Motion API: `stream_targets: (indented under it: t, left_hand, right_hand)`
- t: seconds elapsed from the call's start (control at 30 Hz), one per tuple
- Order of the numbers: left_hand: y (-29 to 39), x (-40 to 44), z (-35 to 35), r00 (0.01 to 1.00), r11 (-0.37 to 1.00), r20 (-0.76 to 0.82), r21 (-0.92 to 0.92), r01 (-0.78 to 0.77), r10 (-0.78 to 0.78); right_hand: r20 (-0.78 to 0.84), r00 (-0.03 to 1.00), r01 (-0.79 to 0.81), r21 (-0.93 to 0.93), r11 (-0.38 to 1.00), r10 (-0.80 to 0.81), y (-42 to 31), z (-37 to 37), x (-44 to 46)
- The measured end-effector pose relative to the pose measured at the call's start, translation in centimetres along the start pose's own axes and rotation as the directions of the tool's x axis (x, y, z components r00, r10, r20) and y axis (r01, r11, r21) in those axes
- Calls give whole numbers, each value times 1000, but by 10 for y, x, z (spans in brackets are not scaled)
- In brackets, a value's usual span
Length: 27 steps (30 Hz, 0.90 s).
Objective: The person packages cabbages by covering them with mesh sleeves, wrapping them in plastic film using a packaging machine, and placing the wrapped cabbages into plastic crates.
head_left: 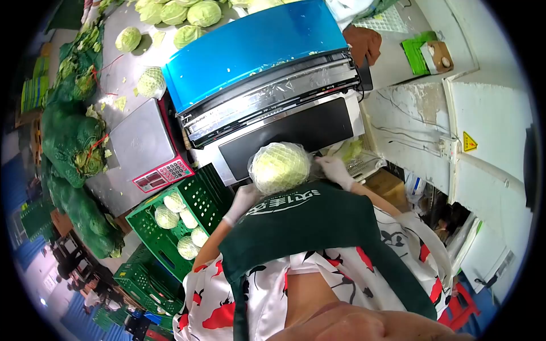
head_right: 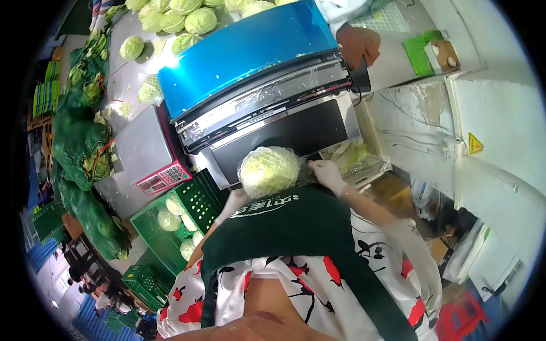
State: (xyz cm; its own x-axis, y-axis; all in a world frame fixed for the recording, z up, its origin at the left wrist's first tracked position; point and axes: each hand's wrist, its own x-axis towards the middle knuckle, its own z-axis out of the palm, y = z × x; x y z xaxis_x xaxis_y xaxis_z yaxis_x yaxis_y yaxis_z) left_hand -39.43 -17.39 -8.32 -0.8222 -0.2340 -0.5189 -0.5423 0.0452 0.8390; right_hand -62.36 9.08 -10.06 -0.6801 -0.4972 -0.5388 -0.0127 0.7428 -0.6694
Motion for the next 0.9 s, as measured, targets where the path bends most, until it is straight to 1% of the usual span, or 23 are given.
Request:
stream_targets:
  t: [0.03,0.07,0.13,0.17,0.23,0.3,0.33,0.37,0.4,0.43,0.47,0.5,0.53,0.57,0.6,0.63,0.67,0.7,0.73,0.77,0.8,0.83,0.9]
  left_hand:
    - [-8,13,6,982,988,142,103,113,-127]
    - [-9,25,16,970,986,200,122,113,-136]
    - [2,42,30,972,992,224,123,40,-67]
    - [12,47,30,974,993,226,118,-4,-22]
    - [46,46,16,971,983,222,140,-120,87]
    - [87,48,-7,960,945,207,230,-234,187]
    - [107,53,-20,954,911,165,294,-290,251]
    - [125,61,-30,940,883,76,324,-340,334]
    - [126,84,-28,780,786,-115,166,-595,615]
    - [167,90,-25,810,865,-356,-9,-502,466]
    - [171,103,-38,871,748,-212,-448,-490,443]
    - [188,111,-34,905,726,-134,-555,-405,403]
    - [204,119,-31,932,697,-54,-648,-306,359]
    - [240,115,-7,963,840,-97,-471,-268,253]
    - [257,112,0,913,833,87,-451,-322,399]
    - [263,104,1,924,846,292,-529,-58,246]
    - [263,104,1,866,792,417,-608,43,274]
    - [262,106,2,789,731,528,-665,153,315]
    - [264,102,0,789,674,542,-701,234,289]
    - [264,97,-4,787,609,559,-728,316,260]
    - [251,101,-14,721,526,644,-719,454,258]
    - [246,101,-16,743,499,634,-725,475,214]
    - [241,101,-18,785,437,607,-743,507,123]
  right_hand:
    - [155,984,-96,50,994,87,-12,8,4]
    - [306,939,-191,86,978,156,-30,17,11]
    - [538,843,-181,275,944,4,-8,66,34]
    - [578,813,-268,474,839,-67,-23,66,32]
    - [581,783,-434,766,473,-221,-61,49,24]
    - [507,776,-453,862,228,-375,-94,21,18]
    - [460,769,-414,888,201,-443,-110,8,21]
    - [412,749,-324,911,255,-519,-129,-4,28]
    - [370,723,-202,921,334,-583,-148,-14,36]
    - [342,669,-2,889,459,-660,-162,-20,47]
    - [311,608,215,821,529,-730,-176,-27,58]
    - [434,575,215,738,639,-694,-192,-39,59]
    - [396,559,427,616,662,-728,-180,-31,71]
    - [378,526,532,552,642,-762,-186,-44,67]
    - [248,542,593,564,574,-803,-182,-49,67]
    - [116,545,649,568,506,-830,-174,-54,66]
    - [224,724,569,342,748,-653,-182,-88,50]
    - [262,868,416,79,906,-421,-187,-129,37]
    - [134,902,347,343,873,-411,-158,-148,47]
    - [16,932,284,588,757,-362,-123,-162,67]
    - [-384,904,281,207,937,-187,-99,-177,89]
    - [-607,794,27,-12,1000,-29,-90,-201,100]
    - [-749,659,-100,-2,995,64,-38,-225,139]
